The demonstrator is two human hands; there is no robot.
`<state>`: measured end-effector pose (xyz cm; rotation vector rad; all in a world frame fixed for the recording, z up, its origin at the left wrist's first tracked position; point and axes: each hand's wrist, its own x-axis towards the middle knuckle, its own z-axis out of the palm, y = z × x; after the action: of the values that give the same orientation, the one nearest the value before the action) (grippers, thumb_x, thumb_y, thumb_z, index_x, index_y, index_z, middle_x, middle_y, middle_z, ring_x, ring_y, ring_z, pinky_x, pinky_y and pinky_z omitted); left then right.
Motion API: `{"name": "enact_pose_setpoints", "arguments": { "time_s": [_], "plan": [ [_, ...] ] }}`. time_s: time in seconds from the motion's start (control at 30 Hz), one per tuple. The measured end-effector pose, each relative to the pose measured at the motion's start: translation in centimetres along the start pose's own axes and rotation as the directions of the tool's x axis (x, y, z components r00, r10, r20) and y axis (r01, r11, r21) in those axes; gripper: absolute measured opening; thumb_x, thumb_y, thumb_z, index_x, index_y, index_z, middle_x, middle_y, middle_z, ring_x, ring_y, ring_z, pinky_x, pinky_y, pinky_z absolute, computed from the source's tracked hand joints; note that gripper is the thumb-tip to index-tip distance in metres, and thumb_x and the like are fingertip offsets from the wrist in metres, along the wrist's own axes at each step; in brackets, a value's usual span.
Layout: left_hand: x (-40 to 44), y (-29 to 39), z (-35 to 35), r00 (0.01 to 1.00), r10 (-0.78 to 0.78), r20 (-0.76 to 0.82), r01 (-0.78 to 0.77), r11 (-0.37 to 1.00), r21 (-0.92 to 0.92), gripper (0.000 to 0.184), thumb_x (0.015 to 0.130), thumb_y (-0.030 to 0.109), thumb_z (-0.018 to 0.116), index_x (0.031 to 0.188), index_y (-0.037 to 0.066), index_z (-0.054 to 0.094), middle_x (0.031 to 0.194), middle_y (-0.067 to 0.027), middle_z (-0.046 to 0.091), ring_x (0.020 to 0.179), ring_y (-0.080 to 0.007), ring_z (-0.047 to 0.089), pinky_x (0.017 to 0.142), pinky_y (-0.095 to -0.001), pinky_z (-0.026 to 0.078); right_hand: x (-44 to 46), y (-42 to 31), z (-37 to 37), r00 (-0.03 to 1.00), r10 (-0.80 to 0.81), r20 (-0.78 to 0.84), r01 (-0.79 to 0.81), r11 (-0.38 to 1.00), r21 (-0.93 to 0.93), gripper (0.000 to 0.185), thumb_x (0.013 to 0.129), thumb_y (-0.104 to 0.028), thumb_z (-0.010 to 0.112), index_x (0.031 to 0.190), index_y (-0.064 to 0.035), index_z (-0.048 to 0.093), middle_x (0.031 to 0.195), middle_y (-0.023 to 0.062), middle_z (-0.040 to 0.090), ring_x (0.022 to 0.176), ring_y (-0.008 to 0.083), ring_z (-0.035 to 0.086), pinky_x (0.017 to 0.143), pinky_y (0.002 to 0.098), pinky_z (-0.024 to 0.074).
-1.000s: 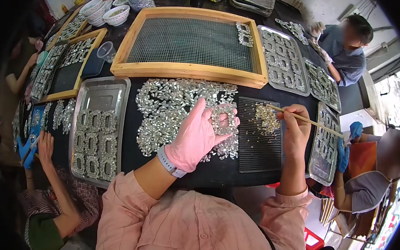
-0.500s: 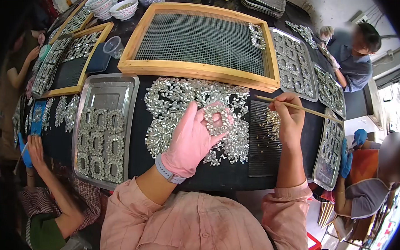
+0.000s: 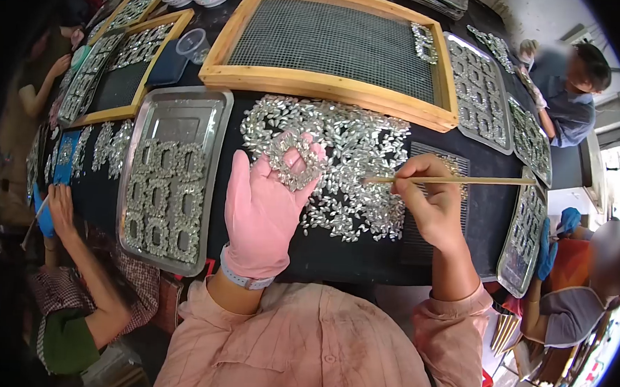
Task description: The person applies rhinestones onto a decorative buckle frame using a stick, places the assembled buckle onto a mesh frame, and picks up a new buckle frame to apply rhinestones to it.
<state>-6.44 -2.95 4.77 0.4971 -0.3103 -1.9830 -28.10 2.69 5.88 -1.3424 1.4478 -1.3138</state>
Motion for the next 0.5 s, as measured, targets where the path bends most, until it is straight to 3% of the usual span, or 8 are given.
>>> {"name": "enact_pose_setpoints", "arguments": {
  "time_s": [0.13,0.17,0.23,0.37,0.5],
  "plan": [
    [-0.6,0.3,-1.6,0.998,-0.021,-0.067,0.022,1.000,0.011,0.056,0.099,0.050,0.034,0.125,0.003,0.048,0.117,-0.0081,0.053,0.110,-0.0196,0.050,0.100,-0.0414,0.039,0.2,0.2,2.2,0.997,-0.027,0.074,0.032,0.998,-0.059,0.009,0.081,0.001,0.061,0.089,-0.0010,0.056,0.081,0.0033,0.058,0.074,0.0100,0.056,0.065,0.0248,0.0457],
    [-0.5,0.3,-2.7,0.997,-0.027,-0.076,0.024,0.999,-0.039,0.067,0.099,0.048,0.030,0.136,-0.007,0.037,0.139,-0.0220,0.041,0.130,-0.0361,0.040,0.106,-0.0465,0.037,0.1,0.4,2.6,0.994,-0.042,0.101,0.049,0.997,-0.064,0.010,0.081,0.002,0.061,0.089,-0.0010,0.056,0.081,0.0035,0.058,0.074,0.0100,0.056,0.065,0.0248,0.0457],
    [-0.5,0.2,-3.3,0.997,-0.064,-0.045,0.062,0.997,-0.048,0.067,0.099,0.048,0.029,0.137,-0.007,0.035,0.140,-0.0222,0.040,0.132,-0.0375,0.038,0.106,-0.0465,0.037,0.0,1.3,3.5,0.989,-0.090,0.119,0.101,0.991,-0.091,0.010,0.080,0.003,0.061,0.088,-0.0010,0.056,0.078,0.0029,0.058,0.071,0.0101,0.056,0.063,0.0245,0.0449],
    [-0.3,0.2,-3.0,0.992,-0.123,-0.009,0.121,0.988,-0.097,0.066,0.101,0.047,0.026,0.138,-0.008,0.032,0.141,-0.0230,0.039,0.133,-0.0380,0.035,0.108,-0.0467,0.035,-0.8,2.2,4.0,0.992,-0.013,0.126,0.019,0.999,-0.048,0.009,0.080,0.002,0.061,0.087,-0.0022,0.057,0.073,0.0029,0.058,0.067,0.0111,0.056,0.059,0.0257,0.0429],
    [0.4,0.6,-2.9,0.988,-0.157,0.012,0.157,0.983,-0.098,0.065,0.101,0.046,0.025,0.138,-0.007,0.033,0.140,-0.0223,0.040,0.131,-0.0362,0.039,0.107,-0.0455,0.035,-0.7,2.9,4.4,0.983,-0.115,0.145,0.138,0.977,-0.162,0.011,0.078,0.001,0.064,0.085,-0.0035,0.058,0.074,0.0054,0.059,0.066,0.0156,0.057,0.059,0.0285,0.0436]
  ]
}}
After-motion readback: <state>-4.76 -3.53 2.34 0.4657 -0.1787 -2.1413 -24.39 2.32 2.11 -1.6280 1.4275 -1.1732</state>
